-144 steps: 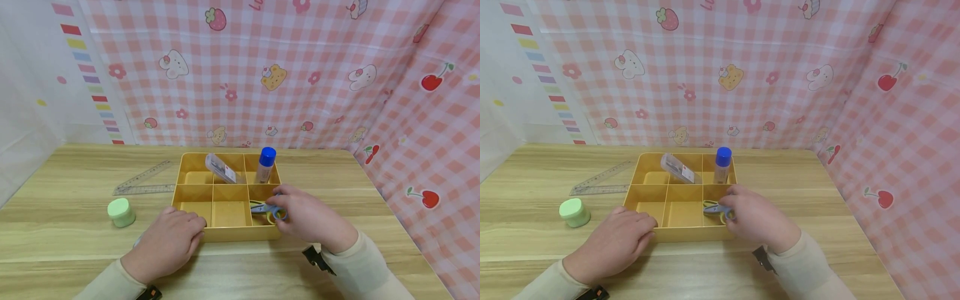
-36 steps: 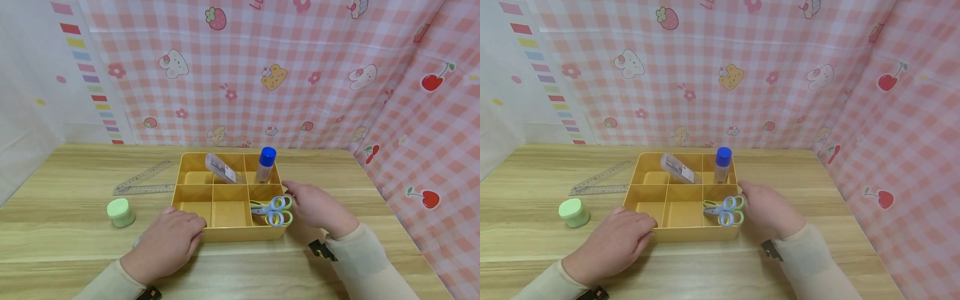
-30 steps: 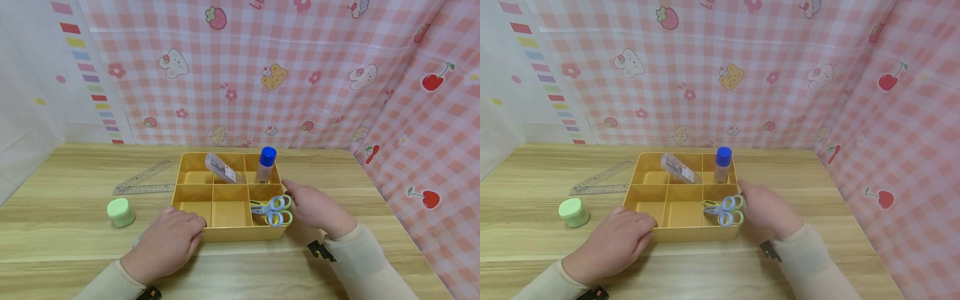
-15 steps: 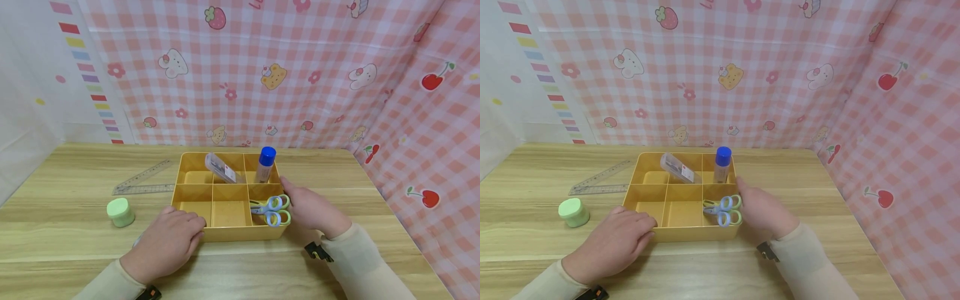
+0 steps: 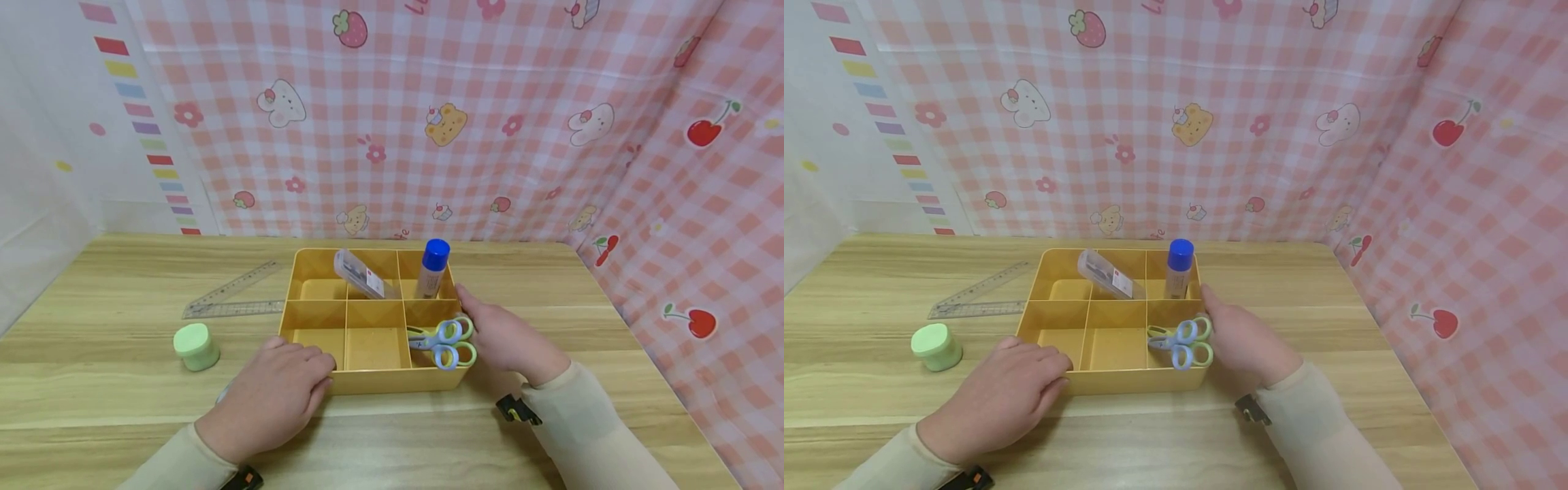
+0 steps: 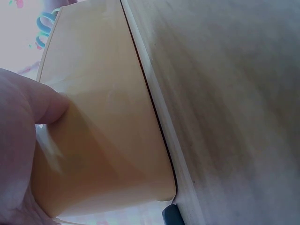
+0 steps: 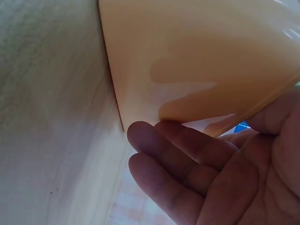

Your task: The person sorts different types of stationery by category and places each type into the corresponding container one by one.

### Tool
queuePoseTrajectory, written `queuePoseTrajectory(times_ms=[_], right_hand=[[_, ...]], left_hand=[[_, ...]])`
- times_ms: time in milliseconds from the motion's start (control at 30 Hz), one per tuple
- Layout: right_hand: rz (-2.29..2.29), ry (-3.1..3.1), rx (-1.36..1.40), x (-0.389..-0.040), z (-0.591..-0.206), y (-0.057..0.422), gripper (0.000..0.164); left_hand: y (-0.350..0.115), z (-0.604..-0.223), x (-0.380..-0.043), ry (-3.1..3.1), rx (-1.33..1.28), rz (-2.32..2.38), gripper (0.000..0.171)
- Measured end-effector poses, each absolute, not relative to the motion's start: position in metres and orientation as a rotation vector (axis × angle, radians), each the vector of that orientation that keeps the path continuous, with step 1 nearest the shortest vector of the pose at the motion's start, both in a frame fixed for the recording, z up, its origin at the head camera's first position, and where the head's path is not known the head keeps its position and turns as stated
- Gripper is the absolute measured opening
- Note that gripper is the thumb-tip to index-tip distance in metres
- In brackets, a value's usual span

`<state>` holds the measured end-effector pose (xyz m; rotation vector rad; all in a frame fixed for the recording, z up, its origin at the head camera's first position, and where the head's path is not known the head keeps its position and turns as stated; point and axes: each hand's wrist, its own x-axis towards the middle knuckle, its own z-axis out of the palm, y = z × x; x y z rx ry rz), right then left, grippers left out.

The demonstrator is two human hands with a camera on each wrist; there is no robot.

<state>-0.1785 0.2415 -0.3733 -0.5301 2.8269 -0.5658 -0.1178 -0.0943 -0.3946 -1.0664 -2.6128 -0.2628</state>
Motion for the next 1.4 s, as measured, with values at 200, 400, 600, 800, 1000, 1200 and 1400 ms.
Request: queuePoseTrajectory(times_ms=[200, 400, 600, 800, 1000, 1200, 1400], right_hand=[[-0.599, 2.83, -0.556, -0.179, -0.374, 0.242, 0.059], [-0.615, 2.837, -0.553, -0.179, -0.375, 0.241, 0.061], [-0.628, 2.854, -0.567, -0.181, -0.378, 0.241, 0.062], [-0.665, 2.854, -0.556, -0.181, -0.381, 0.241, 0.063], [-0.694, 2.86, -0.549, -0.18, -0.382, 0.239, 0.065], [-0.714, 2.852, -0.536, -0.18, -0.384, 0.239, 0.067], [-0.707, 2.852, -0.5, -0.18, -0.384, 0.24, 0.067]], left_hand=[[-0.094, -0.394, -0.117, -2.617, -1.058, -0.26, 0.011], [-0.093, -0.394, -0.117, -2.613, -1.052, -0.257, 0.014], [-0.093, -0.394, -0.117, -2.622, -1.044, -0.252, 0.014], [-0.095, -0.395, -0.116, -2.628, -1.047, -0.285, 0.006], [-0.1, -0.392, -0.113, -2.663, -1.02, -0.561, 0.014], [-0.106, -0.381, -0.113, -2.658, -0.989, -0.71, 0.018], [-0.124, -0.368, -0.117, -2.675, -0.928, -0.66, 0.019]])
